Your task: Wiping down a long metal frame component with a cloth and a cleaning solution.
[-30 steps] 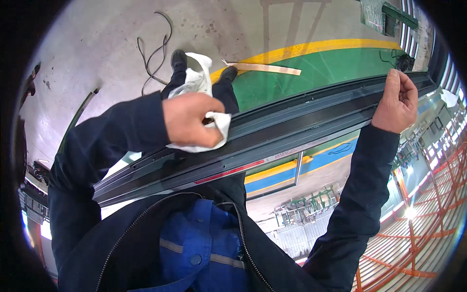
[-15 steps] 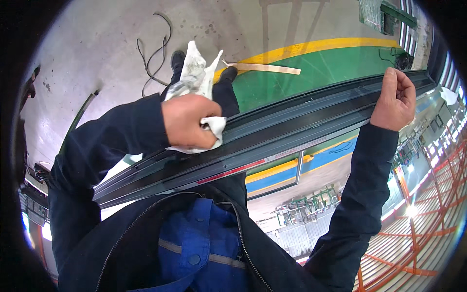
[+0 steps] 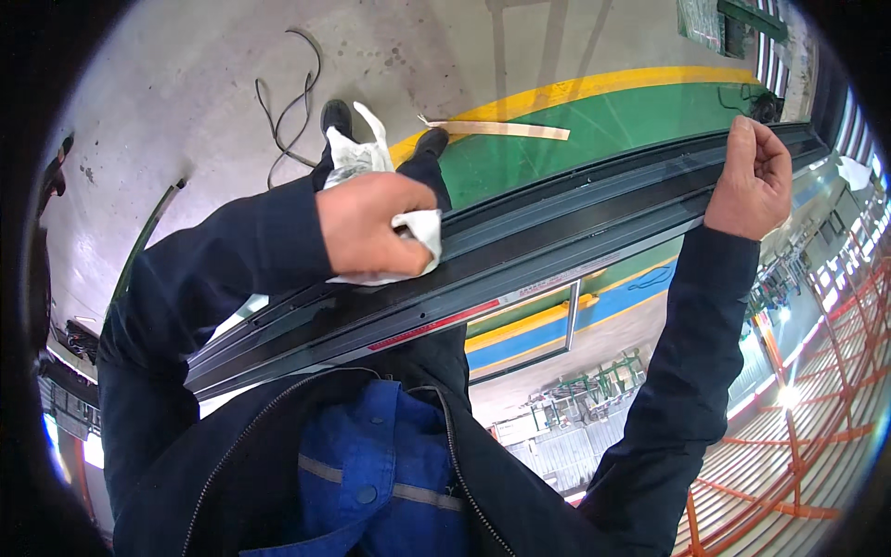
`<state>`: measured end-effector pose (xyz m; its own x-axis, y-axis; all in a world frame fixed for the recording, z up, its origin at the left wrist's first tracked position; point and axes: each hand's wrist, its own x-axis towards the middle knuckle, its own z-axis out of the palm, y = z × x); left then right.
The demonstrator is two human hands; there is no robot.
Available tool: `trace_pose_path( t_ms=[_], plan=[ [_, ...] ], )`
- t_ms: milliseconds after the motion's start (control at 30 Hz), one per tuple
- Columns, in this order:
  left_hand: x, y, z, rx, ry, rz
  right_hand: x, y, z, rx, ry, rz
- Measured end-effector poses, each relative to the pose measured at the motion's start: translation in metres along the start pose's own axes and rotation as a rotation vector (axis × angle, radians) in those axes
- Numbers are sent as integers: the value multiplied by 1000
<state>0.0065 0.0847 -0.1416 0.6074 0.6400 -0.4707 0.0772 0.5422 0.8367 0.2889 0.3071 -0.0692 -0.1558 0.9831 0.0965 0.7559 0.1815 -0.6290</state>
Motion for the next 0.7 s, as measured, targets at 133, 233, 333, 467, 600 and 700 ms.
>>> trace_pose_path(
  t_ms=[133, 233, 333, 467, 600, 700],
  plan=[
    [8, 6, -6, -52, -76, -64, -1, 7, 2, 21, -8, 1],
    [3, 0, -1, -51, -97, -98, -1, 6, -5, -19, 0, -8],
    [2, 1, -4, -72, -97, -93, 0, 5, -5, -15, 5, -29],
    [16, 7, -6, -9, -44, 34, 2, 8, 1, 3, -7, -23],
    [13, 5, -1, 52, -46, -8, 1, 12, -5, -36, -33, 3],
    [-6, -13, -3, 68, -151, -31, 2, 12, -6, 12, -13, -27]
  ],
)
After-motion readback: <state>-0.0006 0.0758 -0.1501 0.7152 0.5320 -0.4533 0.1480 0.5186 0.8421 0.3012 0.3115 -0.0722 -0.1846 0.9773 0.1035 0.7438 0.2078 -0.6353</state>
